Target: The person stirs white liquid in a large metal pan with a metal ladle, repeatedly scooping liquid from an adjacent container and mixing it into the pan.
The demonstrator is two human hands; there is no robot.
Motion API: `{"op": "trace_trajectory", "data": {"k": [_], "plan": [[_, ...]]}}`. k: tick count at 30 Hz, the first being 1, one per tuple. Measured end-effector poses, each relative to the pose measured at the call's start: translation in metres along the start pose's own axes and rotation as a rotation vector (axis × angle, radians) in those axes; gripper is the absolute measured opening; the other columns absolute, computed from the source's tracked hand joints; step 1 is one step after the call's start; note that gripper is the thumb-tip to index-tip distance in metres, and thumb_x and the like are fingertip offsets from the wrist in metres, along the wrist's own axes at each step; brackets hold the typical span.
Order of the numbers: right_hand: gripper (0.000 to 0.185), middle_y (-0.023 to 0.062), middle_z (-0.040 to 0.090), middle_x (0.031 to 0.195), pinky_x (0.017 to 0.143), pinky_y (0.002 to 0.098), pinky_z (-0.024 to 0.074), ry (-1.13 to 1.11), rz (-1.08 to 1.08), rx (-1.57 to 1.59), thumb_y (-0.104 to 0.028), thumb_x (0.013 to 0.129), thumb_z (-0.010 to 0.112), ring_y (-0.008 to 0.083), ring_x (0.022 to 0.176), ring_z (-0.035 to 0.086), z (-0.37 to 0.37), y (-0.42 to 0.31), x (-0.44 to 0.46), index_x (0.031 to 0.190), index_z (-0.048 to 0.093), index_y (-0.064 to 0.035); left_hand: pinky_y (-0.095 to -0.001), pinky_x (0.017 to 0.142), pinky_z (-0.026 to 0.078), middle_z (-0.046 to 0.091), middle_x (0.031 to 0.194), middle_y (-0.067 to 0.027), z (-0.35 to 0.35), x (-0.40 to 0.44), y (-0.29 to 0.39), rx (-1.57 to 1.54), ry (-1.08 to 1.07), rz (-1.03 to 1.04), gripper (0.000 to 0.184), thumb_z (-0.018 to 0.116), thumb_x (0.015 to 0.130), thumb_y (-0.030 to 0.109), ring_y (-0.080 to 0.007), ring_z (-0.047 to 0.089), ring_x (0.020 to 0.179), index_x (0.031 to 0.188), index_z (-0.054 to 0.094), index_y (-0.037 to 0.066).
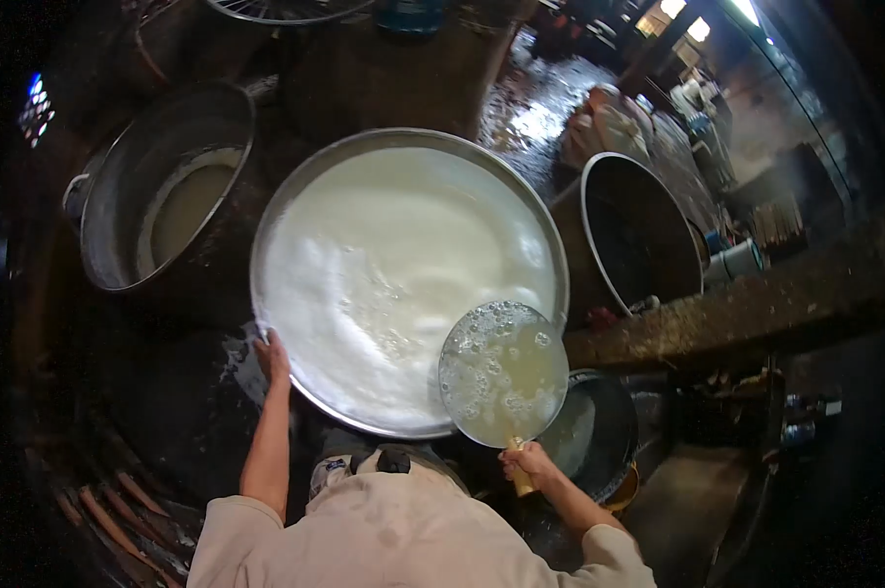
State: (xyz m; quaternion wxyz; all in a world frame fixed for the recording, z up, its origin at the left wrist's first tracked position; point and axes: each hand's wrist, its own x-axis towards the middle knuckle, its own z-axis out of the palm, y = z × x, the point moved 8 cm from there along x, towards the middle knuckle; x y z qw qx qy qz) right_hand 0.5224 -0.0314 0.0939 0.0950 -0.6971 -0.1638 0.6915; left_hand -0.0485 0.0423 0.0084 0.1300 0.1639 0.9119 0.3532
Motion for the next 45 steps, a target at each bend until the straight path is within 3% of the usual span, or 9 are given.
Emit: {"op": "trace_trajectory", "data": {"k": [3, 6, 11, 13, 19, 27, 32, 33, 45], "plan": [[0.009, 0.005, 0.049, 0.058, 0.042, 0.0296, 0.0415, -0.105, -0.021, 0.072, -0.003, 0.078, 0.058, 0.0149, 0.047, 0.05, 0.075, -0.021, 0.038, 0.072, 0.052, -0.0015, -0.0492, 0.08, 0.039, 0.052, 0.099, -0.0349, -0.008, 0.005, 0.02, 0.009, -0.021, 0.135, 0.049, 0.036, 0.092, 0.039, -0.0487, 0.05, 0.094, 0.096, 0.046, -0.009], [0.008, 0.0048, 0.049, 0.058, 0.042, 0.0295, 0.0418, -0.112, -0.078, 0.101, -0.002, 0.077, 0.057, 0.0147, 0.046, 0.049, 0.139, -0.047, 0.064, 0.072, 0.051, -0.002, -0.05, 0.073, 0.042, 0.055, 0.093, -0.0324, -0.008, 0.002, 0.022, 0.131, -0.125, 0.097, 0.046, 0.036, 0.093, 0.038, -0.0478, 0.053, 0.086, 0.095, 0.046, -0.007], [0.006, 0.0047, 0.047, 0.057, 0.043, 0.0293, 0.0431, -0.215, -0.1, 0.089, -0.002, 0.075, 0.056, 0.0155, 0.044, 0.048, 0.227, -0.078, 0.11, 0.073, 0.051, -0.0024, -0.0471, 0.073, 0.043, 0.056, 0.089, -0.0287, -0.009, 0.003, 0.025, 0.078, -0.11, 0.072, 0.041, 0.037, 0.093, 0.033, -0.0432, 0.055, 0.084, 0.095, 0.048, -0.006], [0.005, 0.0038, 0.047, 0.058, 0.043, 0.0283, 0.0414, -0.216, -0.088, 0.085, -0.001, 0.075, 0.056, 0.0142, 0.045, 0.047, 0.247, -0.086, 0.121, 0.074, 0.052, -0.0023, -0.047, 0.072, 0.044, 0.056, 0.091, -0.0279, -0.018, -0.002, 0.036, 0.091, -0.193, 0.01, 0.041, 0.037, 0.093, 0.034, -0.0431, 0.055, 0.085, 0.098, 0.047, -0.006], [0.003, 0.0026, 0.048, 0.061, 0.044, 0.0268, 0.041, -0.197, -0.062, 0.11, -0.001, 0.078, 0.056, 0.0125, 0.047, 0.046, 0.287, -0.105, 0.135, 0.077, 0.053, -0.0019, -0.0478, 0.071, 0.043, 0.055, 0.086, -0.026, -0.023, -0.002, 0.039, 0.043, -0.127, 0.014, 0.038, 0.04, 0.092, 0.034, -0.0422, 0.055, 0.083, 0.089, 0.046, -0.003], [0.004, 0.0028, 0.049, 0.061, 0.045, 0.026, 0.0429, -0.142, -0.04, 0.094, -0.004, 0.08, 0.055, 0.0121, 0.049, 0.048, 0.263, -0.101, 0.158, 0.08, 0.054, -0.0001, -0.0463, 0.071, 0.043, 0.055, 0.084, -0.025, -0.026, -0.002, 0.041, 0.043, -0.122, 0.021, 0.038, 0.04, 0.092, 0.035, -0.0421, 0.055, 0.083, 0.087, 0.047, -0.003], [0.005, 0.0033, 0.048, 0.059, 0.044, 0.0274, 0.043, -0.141, -0.059, 0.048, -0.004, 0.081, 0.055, 0.0136, 0.048, 0.047, 0.226, -0.098, 0.158, 0.081, 0.055, 0.0016, -0.0466, 0.076, 0.044, 0.057, 0.093, -0.0292, -0.02, -0.002, 0.032, 0.013, -0.068, 0.026, 0.041, 0.039, 0.092, 0.036, -0.0436, 0.055, 0.088, 0.098, 0.049, -0.004], [0.005, 0.0038, 0.048, 0.059, 0.043, 0.0283, 0.0429, -0.107, -0.067, 0.057, -0.003, 0.08, 0.055, 0.0142, 0.048, 0.047, 0.216, -0.099, 0.155, 0.081, 0.055, 0.0019, -0.0476, 0.077, 0.044, 0.056, 0.096, -0.0315, -0.019, -0.001, 0.031, 0.017, -0.119, 0.001, 0.044, 0.038, 0.092, 0.037, -0.0448, 0.055, 0.089, 0.103, 0.048, -0.004], [0.006, 0.0087, 0.049, 0.059, 0.042, 0.035, 0.0454, 0.076, -0.253, -0.01, -0.001, 0.076, 0.056, 0.0208, 0.049, 0.051, 0.074, -0.111, 0.124, 0.077, 0.051, 0.0016, -0.0497, 0.074, 0.044, 0.058, 0.088, -0.0308, -0.018, 0.0, 0.031, 0.016, -0.089, 0.02, 0.043, 0.037, 0.091, 0.037, -0.0448, 0.057, 0.083, 0.1, 0.047, -0.004]]}}
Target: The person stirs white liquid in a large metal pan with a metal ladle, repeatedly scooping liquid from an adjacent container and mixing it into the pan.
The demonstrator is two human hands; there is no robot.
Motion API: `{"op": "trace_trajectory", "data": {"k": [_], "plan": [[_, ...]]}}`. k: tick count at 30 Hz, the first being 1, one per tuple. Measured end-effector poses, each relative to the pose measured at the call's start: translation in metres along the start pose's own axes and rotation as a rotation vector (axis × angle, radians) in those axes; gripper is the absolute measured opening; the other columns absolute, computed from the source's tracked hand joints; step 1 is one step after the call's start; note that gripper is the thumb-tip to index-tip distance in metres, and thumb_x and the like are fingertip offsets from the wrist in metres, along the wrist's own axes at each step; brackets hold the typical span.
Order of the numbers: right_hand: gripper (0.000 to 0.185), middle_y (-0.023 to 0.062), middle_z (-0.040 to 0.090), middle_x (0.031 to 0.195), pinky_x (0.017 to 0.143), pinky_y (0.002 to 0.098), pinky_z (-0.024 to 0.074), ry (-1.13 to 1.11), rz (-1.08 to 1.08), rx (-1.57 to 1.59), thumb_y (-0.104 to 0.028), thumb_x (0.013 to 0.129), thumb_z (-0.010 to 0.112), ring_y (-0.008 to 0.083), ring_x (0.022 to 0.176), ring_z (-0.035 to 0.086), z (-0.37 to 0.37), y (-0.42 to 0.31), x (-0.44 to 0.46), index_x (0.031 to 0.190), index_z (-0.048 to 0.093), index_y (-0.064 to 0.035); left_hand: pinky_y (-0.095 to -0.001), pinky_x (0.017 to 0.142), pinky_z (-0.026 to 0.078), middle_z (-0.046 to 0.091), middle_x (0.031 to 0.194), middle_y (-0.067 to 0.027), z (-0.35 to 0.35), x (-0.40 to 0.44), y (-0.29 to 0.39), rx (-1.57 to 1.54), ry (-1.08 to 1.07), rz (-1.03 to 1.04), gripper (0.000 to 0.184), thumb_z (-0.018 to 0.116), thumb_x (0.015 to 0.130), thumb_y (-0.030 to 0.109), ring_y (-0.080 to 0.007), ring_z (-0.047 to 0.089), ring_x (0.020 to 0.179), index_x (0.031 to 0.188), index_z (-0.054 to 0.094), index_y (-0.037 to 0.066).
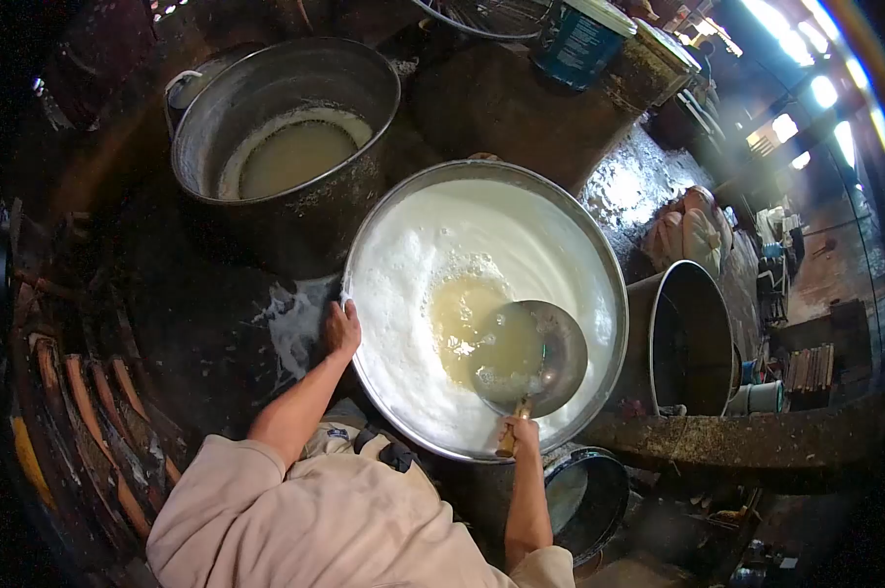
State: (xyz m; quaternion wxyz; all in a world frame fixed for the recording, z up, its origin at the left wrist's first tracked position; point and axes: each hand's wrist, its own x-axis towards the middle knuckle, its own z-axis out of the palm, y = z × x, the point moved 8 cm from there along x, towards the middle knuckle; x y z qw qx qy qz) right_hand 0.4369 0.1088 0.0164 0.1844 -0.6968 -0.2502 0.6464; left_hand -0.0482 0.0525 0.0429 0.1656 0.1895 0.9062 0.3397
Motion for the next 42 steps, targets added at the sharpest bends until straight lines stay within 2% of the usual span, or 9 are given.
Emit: {"op": "trace_trajectory", "data": {"k": [11, 15, 18, 20, 26, 31, 35, 40, 42], "plan": [[0.018, 0.0062, 0.056, 0.075, 0.055, 0.0317, 0.0408, 0.573, -0.546, -0.245, 0.003, 0.064, 0.064, 0.0143, 0.063, 0.049, -0.193, -0.047, -0.032, 0.08, 0.056, 0.0024, -0.0519, 0.073, 0.043, 0.058, 0.088, -0.0308, 0.004, 0.001, -0.003, -0.064, 0.026, 0.024, 0.041, 0.038, 0.091, 0.039, -0.0467, 0.055, 0.085, 0.097, 0.045, -0.001], [0.031, 0.0172, 0.059, 0.083, 0.072, 0.0405, 0.0444, 0.891, -0.657, -0.423, -0.008, 0.068, 0.063, 0.0314, 0.077, 0.058, -0.198, -0.111, -0.096, 0.093, 0.049, 0.0034, -0.0515, 0.07, 0.043, 0.057, 0.089, -0.03, 0.01, 0.005, -0.011, -0.13, 0.12, 0.131, 0.04, 0.041, 0.091, 0.037, -0.0464, 0.055, 0.083, 0.097, 0.044, -0.002], [0.038, 0.0176, 0.058, 0.081, 0.071, 0.0408, 0.0447, 0.915, -1.022, -0.538, -0.014, 0.066, 0.065, 0.033, 0.076, 0.058, -0.098, -0.188, -0.171, 0.096, 0.046, 0.002, -0.0458, 0.076, 0.045, 0.056, 0.093, -0.0307, 0.018, 0.007, -0.015, -0.055, 0.035, 0.11, 0.038, 0.043, 0.091, 0.032, -0.0424, 0.057, 0.085, 0.095, 0.046, -0.006], [0.044, 0.0194, 0.057, 0.082, 0.07, 0.0412, 0.0454, 0.61, -0.792, -0.266, -0.014, 0.064, 0.065, 0.0352, 0.075, 0.058, -0.041, -0.214, -0.169, 0.099, 0.044, 0.0018, -0.0449, 0.077, 0.044, 0.055, 0.094, -0.0305, 0.019, 0.008, -0.016, -0.01, -0.094, 0.059, 0.039, 0.043, 0.091, 0.032, -0.0419, 0.056, 0.089, 0.097, 0.046, -0.007], [0.056, 0.0287, 0.059, 0.096, 0.08, 0.0433, 0.0453, 0.735, -1.055, -0.885, -0.01, 0.064, 0.061, 0.0427, 0.09, 0.058, 0.142, -0.306, -0.137, 0.116, 0.046, 0.0032, -0.043, 0.091, 0.038, 0.051, 0.113, -0.0283, 0.005, 0.045, -0.002, -0.296, -0.434, 0.233, 0.069, 0.066, 0.073, 0.019, -0.042, 0.05, 0.106, 0.126, 0.028, -0.003], [0.045, 0.0248, 0.06, 0.097, 0.081, 0.0477, 0.0455, 0.594, -0.805, -1.076, -0.009, 0.065, 0.059, 0.0416, 0.091, 0.057, 0.257, -0.334, -0.075, 0.109, 0.049, -0.0036, -0.0397, 0.098, 0.034, 0.045, 0.12, -0.0324, 0.016, 0.065, 0.017, -0.135, -0.857, 0.271, 0.075, 0.063, 0.078, 0.023, -0.0429, 0.044, 0.114, 0.13, 0.021, -0.009], [0.031, 0.0221, 0.061, 0.082, 0.045, 0.0384, 0.0503, 0.521, -0.797, -1.099, -0.007, 0.07, 0.054, 0.0319, 0.069, 0.063, 0.295, -0.326, -0.031, 0.1, 0.05, -0.0003, -0.04, 0.099, 0.033, 0.045, 0.12, -0.0339, 0.025, 0.063, 0.017, -0.09, -0.904, 0.35, 0.074, 0.061, 0.081, 0.026, -0.0425, 0.042, 0.117, 0.127, 0.021, -0.015], [0.031, 0.0198, 0.062, 0.095, 0.078, 0.0442, 0.0482, 0.469, -0.479, -1.104, -0.015, 0.07, 0.063, 0.0369, 0.091, 0.06, 0.297, -0.286, -0.009, 0.099, 0.056, -0.0052, -0.0444, 0.092, 0.038, 0.046, 0.116, -0.0366, 0.038, 0.062, 0.002, -0.033, -0.983, 0.375, 0.079, 0.053, 0.085, 0.035, -0.0446, 0.049, 0.109, 0.132, 0.014, -0.015], [0.022, 0.0178, 0.062, 0.075, 0.044, 0.0348, 0.0524, 0.458, -0.589, -1.177, -0.006, 0.07, 0.059, 0.0273, 0.06, 0.063, 0.299, -0.274, -0.017, 0.09, 0.055, 0.0017, -0.0473, 0.089, 0.039, 0.051, 0.107, -0.0354, 0.033, 0.065, 0.003, -0.014, -0.918, 0.384, 0.071, 0.053, 0.084, 0.037, -0.0465, 0.051, 0.102, 0.127, 0.021, -0.01]]}}
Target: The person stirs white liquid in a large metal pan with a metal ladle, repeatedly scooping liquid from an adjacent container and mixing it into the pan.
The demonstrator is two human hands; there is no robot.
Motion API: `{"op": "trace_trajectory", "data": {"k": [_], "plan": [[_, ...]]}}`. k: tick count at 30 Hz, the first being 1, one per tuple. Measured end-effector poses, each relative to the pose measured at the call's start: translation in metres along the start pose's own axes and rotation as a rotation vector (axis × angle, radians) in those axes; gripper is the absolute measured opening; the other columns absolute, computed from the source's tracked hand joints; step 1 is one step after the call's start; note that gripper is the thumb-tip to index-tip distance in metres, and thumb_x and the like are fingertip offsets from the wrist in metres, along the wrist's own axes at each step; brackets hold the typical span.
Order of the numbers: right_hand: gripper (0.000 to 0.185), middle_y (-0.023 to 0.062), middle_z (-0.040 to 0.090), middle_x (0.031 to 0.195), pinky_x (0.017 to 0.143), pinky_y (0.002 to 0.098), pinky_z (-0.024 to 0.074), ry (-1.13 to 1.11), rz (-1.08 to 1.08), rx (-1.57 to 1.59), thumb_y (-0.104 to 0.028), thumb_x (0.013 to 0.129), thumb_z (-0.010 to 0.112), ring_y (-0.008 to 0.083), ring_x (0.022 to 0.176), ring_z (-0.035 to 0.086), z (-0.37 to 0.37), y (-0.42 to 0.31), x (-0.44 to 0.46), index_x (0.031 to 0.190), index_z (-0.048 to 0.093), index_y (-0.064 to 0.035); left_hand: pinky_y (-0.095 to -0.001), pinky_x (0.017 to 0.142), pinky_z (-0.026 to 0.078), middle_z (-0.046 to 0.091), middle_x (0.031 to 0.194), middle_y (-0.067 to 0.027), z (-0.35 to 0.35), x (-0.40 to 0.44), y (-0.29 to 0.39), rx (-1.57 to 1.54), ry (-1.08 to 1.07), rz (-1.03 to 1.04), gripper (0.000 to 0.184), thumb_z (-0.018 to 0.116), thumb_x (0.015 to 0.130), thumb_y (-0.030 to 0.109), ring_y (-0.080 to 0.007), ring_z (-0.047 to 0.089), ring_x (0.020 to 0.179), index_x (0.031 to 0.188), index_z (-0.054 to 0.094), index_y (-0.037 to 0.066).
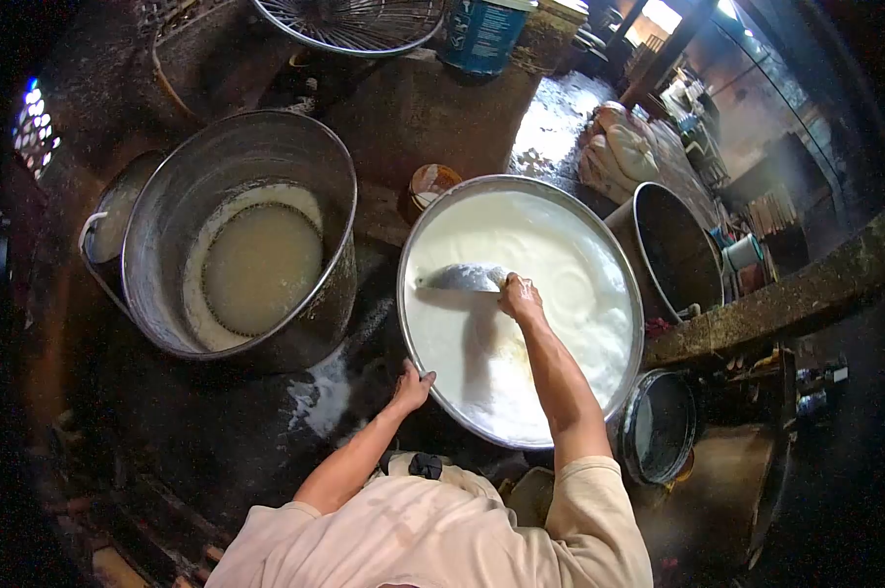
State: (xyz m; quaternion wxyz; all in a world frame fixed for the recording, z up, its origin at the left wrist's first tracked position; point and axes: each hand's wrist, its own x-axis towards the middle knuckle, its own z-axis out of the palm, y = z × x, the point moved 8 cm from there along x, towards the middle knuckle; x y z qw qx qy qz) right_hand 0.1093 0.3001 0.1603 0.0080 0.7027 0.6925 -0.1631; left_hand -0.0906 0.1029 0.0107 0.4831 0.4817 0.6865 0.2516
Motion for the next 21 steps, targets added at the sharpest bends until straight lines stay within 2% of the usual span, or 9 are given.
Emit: {"op": "trace_trajectory", "data": {"k": [1, 5, 8, 11, 12, 14, 16, 18, 21], "plan": [[0.022, 0.0178, 0.062, 0.075, 0.044, 0.0348, 0.0524, 0.001, 0.011, 0.004, -0.006, 0.07, 0.059, 0.0273, 0.06, 0.063, 0.003, 0.006, -0.005, 0.09, 0.055, 0.0017, -0.0487, 0.088, 0.04, 0.054, 0.103, -0.0348, -0.003, -0.001, 0.002, 0.014, 0.032, 0.0, 0.068, 0.053, 0.083, 0.038, -0.0475, 0.052, 0.099, 0.125, 0.025, -0.008], [0.018, 0.0158, 0.062, 0.068, 0.047, 0.0361, 0.0527, -0.054, 0.047, -0.01, -0.006, 0.07, 0.058, 0.0243, 0.054, 0.063, 0.028, 0.04, -0.029, 0.087, 0.055, 0.001, -0.051, 0.085, 0.04, 0.054, 0.101, -0.0346, -0.009, -0.007, 0.01, 0.022, -0.002, -0.014, 0.057, 0.054, 0.082, 0.038, -0.048, 0.052, 0.097, 0.114, 0.03, -0.003], [0.012, 0.0162, 0.062, 0.067, 0.047, 0.037, 0.0523, 0.033, 0.018, -0.025, -0.006, 0.071, 0.056, 0.025, 0.055, 0.063, 0.041, 0.072, -0.055, 0.081, 0.056, 0.0009, -0.0515, 0.084, 0.041, 0.052, 0.104, -0.0362, -0.007, -0.008, 0.012, 0.018, -0.002, -0.041, 0.053, 0.055, 0.082, 0.036, -0.0484, 0.051, 0.098, 0.109, 0.031, -0.002], [0.015, 0.0177, 0.062, 0.069, 0.048, 0.0374, 0.0519, -0.025, 0.096, 0.016, -0.008, 0.072, 0.056, 0.026, 0.057, 0.063, 0.051, 0.106, -0.088, 0.083, 0.057, 0.0011, -0.0498, 0.087, 0.04, 0.049, 0.109, -0.037, -0.004, -0.005, 0.012, 0.004, 0.05, -0.004, 0.055, 0.057, 0.08, 0.031, -0.0476, 0.05, 0.102, 0.112, 0.032, -0.006], [0.019, 0.0193, 0.063, 0.072, 0.051, 0.0387, 0.0519, -0.043, 0.119, 0.02, -0.015, 0.076, 0.056, 0.0283, 0.058, 0.063, 0.055, 0.118, -0.097, 0.085, 0.058, 0.0014, -0.0483, 0.088, 0.039, 0.049, 0.11, -0.0364, -0.004, -0.003, 0.01, 0.007, 0.101, 0.015, 0.056, 0.057, 0.079, 0.03, -0.0471, 0.05, 0.103, 0.112, 0.032, -0.008], [0.022, 0.0198, 0.063, 0.072, 0.052, 0.0391, 0.0521, -0.025, 0.146, 0.016, -0.019, 0.078, 0.055, 0.0294, 0.059, 0.063, 0.06, 0.142, -0.116, 0.085, 0.058, 0.0016, -0.044, 0.092, 0.038, 0.049, 0.11, -0.0342, -0.004, 0.001, 0.006, -0.002, 0.176, 0.047, 0.061, 0.059, 0.076, 0.026, -0.0455, 0.05, 0.104, 0.115, 0.033, -0.014], [0.029, 0.021, 0.063, 0.074, 0.056, 0.0406, 0.0524, -0.005, 0.152, -0.031, -0.026, 0.084, 0.049, 0.0315, 0.061, 0.063, 0.061, 0.165, -0.134, 0.087, 0.057, 0.0018, -0.0417, 0.091, 0.039, 0.05, 0.11, -0.0327, -0.013, -0.007, 0.022, -0.047, 0.133, 0.002, 0.056, 0.061, 0.073, 0.018, -0.0424, 0.051, 0.104, 0.112, 0.037, -0.014], [0.029, 0.0213, 0.063, 0.075, 0.057, 0.0405, 0.0525, -0.02, 0.181, -0.02, -0.026, 0.084, 0.049, 0.0311, 0.062, 0.063, 0.061, 0.193, -0.153, 0.088, 0.057, 0.0017, -0.0399, 0.091, 0.039, 0.05, 0.111, -0.0317, -0.016, -0.01, 0.029, -0.097, 0.123, -0.008, 0.052, 0.063, 0.07, 0.011, -0.0397, 0.051, 0.106, 0.11, 0.039, -0.014], [0.026, 0.0231, 0.062, 0.08, 0.064, 0.0428, 0.0514, -0.072, 0.213, 0.017, -0.023, 0.081, 0.051, 0.0347, 0.071, 0.063, 0.047, 0.225, -0.178, 0.09, 0.057, 0.0013, -0.039, 0.094, 0.038, 0.048, 0.114, -0.0325, -0.01, -0.004, 0.018, -0.093, 0.179, -0.013, 0.058, 0.063, 0.07, 0.011, -0.0402, 0.049, 0.11, 0.114, 0.038, -0.015]]}}
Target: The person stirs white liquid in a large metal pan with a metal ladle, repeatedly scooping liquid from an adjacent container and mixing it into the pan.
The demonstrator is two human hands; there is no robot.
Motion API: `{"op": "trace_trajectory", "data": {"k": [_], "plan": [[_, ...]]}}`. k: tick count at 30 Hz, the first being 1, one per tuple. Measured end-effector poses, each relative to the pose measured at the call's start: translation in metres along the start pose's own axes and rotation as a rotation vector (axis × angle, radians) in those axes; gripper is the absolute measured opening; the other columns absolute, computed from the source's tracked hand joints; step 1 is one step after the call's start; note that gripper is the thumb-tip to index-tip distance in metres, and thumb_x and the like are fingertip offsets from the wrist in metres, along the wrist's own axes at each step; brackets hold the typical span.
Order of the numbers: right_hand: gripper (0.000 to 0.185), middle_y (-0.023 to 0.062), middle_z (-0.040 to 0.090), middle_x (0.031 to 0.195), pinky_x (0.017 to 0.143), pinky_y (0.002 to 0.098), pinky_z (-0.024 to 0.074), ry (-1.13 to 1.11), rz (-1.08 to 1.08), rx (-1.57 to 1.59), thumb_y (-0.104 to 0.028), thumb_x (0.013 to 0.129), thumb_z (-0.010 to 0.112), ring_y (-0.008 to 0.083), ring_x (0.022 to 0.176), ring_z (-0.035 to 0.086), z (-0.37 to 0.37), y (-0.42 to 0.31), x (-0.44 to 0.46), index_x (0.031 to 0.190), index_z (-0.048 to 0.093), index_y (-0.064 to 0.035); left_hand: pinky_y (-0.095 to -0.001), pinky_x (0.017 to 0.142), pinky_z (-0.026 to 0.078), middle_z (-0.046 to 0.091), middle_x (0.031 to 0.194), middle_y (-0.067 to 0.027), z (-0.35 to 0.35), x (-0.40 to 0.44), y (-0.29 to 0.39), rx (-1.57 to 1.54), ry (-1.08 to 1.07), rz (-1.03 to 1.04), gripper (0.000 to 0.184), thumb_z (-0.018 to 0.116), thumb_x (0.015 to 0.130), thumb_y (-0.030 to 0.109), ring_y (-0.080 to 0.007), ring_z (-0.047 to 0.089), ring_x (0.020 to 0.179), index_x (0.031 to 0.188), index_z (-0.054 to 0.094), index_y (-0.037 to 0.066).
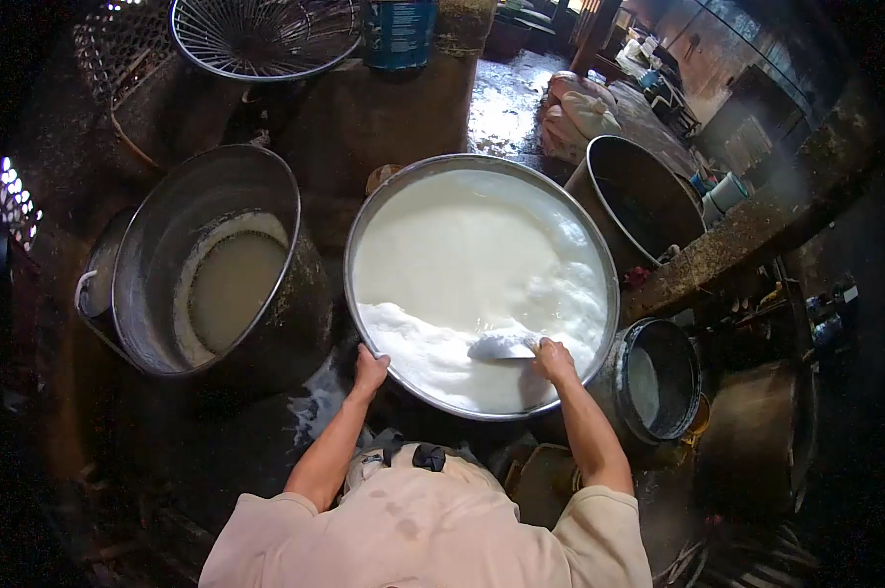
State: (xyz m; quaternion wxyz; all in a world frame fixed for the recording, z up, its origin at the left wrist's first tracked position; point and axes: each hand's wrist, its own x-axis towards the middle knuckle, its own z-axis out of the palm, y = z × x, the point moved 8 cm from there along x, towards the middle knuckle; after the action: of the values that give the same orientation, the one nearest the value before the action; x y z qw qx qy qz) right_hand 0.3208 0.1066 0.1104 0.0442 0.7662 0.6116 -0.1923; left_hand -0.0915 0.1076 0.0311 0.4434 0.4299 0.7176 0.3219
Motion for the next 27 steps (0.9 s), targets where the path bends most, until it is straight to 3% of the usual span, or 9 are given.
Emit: {"op": "trace_trajectory", "data": {"k": [3, 5, 8, 12, 14, 16, 21, 24, 27], "plan": [[0.025, 0.0246, 0.062, 0.082, 0.07, 0.0448, 0.049, -0.014, -0.06, -0.018, -0.019, 0.076, 0.053, 0.0398, 0.078, 0.061, -0.02, 0.035, -0.022, 0.091, 0.056, 0.0008, -0.0379, 0.093, 0.038, 0.051, 0.113, -0.03, 0.011, 0.017, -0.034, 0.01, 0.073, 0.04, 0.056, 0.062, 0.07, 0.012, -0.0383, 0.05, 0.108, 0.115, 0.038, -0.013], [0.03, 0.024, 0.061, 0.09, 0.078, 0.0455, 0.047, -0.003, -0.027, -0.034, -0.013, 0.066, 0.064, 0.0391, 0.09, 0.058, -0.049, 0.053, -0.04, 0.093, 0.055, -0.0008, -0.0364, 0.088, 0.041, 0.056, 0.107, -0.0251, 0.006, 0.012, -0.029, 0.015, 0.173, 0.044, 0.051, 0.064, 0.069, 0.011, -0.0337, 0.054, 0.103, 0.111, 0.044, -0.009], [0.031, 0.0241, 0.061, 0.087, 0.076, 0.0455, 0.0469, 0.027, -0.106, 0.001, -0.011, 0.064, 0.061, 0.0405, 0.089, 0.058, -0.103, 0.066, -0.065, 0.094, 0.056, -0.0017, -0.0403, 0.093, 0.038, 0.05, 0.114, -0.0308, 0.003, -0.001, -0.011, 0.036, 0.068, -0.04, 0.055, 0.057, 0.072, 0.017, -0.0405, 0.048, 0.111, 0.117, 0.04, -0.01], [0.035, 0.0244, 0.061, 0.087, 0.076, 0.0455, 0.0462, 0.028, -0.125, 0.15, -0.007, 0.062, 0.058, 0.0405, 0.088, 0.058, -0.15, 0.111, -0.061, 0.097, 0.057, -0.0023, -0.0373, 0.087, 0.041, 0.055, 0.106, -0.0249, 0.002, -0.006, -0.007, -0.038, 0.105, 0.014, 0.046, 0.061, 0.074, 0.016, -0.0344, 0.055, 0.101, 0.11, 0.044, -0.007], [0.036, 0.0242, 0.061, 0.089, 0.076, 0.0456, 0.046, 0.014, -0.019, 0.264, -0.005, 0.061, 0.057, 0.0404, 0.088, 0.058, -0.193, 0.108, -0.07, 0.097, 0.057, -0.0022, -0.0358, 0.086, 0.041, 0.056, 0.104, -0.0221, 0.002, -0.013, 0.001, -0.01, 0.149, 0.012, 0.042, 0.061, 0.077, 0.015, -0.0316, 0.055, 0.099, 0.109, 0.045, -0.007], [0.037, 0.0244, 0.061, 0.089, 0.077, 0.0449, 0.046, 0.187, -0.112, 0.196, -0.005, 0.061, 0.057, 0.0404, 0.089, 0.058, -0.215, 0.117, -0.055, 0.098, 0.058, -0.0026, -0.0359, 0.087, 0.04, 0.056, 0.106, -0.021, 0.003, -0.019, 0.006, -0.121, 0.146, -0.023, 0.039, 0.06, 0.08, 0.015, -0.0313, 0.055, 0.1, 0.108, 0.046, -0.007], [0.04, 0.0252, 0.06, 0.095, 0.082, 0.0454, 0.0449, 0.451, -0.055, 0.266, -0.009, 0.063, 0.058, 0.0418, 0.092, 0.057, -0.175, 0.158, 0.047, 0.103, 0.055, -0.0036, -0.0349, 0.093, 0.037, 0.051, 0.119, -0.023, 0.003, -0.01, -0.006, 0.018, 0.215, -0.078, 0.05, 0.058, 0.082, 0.014, -0.032, 0.05, 0.111, 0.124, 0.039, -0.006], [0.029, 0.0259, 0.061, 0.087, 0.073, 0.0459, 0.0473, 0.545, 0.092, 0.142, -0.008, 0.065, 0.053, 0.042, 0.083, 0.059, -0.153, 0.155, 0.074, 0.092, 0.056, 0.0023, -0.0349, 0.097, 0.035, 0.049, 0.123, -0.024, -0.001, -0.019, 0.009, 0.05, 0.233, -0.129, 0.055, 0.058, 0.082, 0.014, -0.0325, 0.047, 0.115, 0.128, 0.036, -0.006], [0.028, 0.0218, 0.062, 0.081, 0.058, 0.0405, 0.0505, 0.371, 0.096, 0.288, -0.009, 0.067, 0.055, 0.0331, 0.071, 0.063, -0.115, 0.153, 0.094, 0.093, 0.057, 0.002, -0.0355, 0.098, 0.034, 0.048, 0.123, -0.0248, -0.001, -0.028, 0.017, -0.012, 0.21, -0.155, 0.055, 0.058, 0.081, 0.015, -0.0333, 0.046, 0.117, 0.127, 0.037, -0.006]]}}
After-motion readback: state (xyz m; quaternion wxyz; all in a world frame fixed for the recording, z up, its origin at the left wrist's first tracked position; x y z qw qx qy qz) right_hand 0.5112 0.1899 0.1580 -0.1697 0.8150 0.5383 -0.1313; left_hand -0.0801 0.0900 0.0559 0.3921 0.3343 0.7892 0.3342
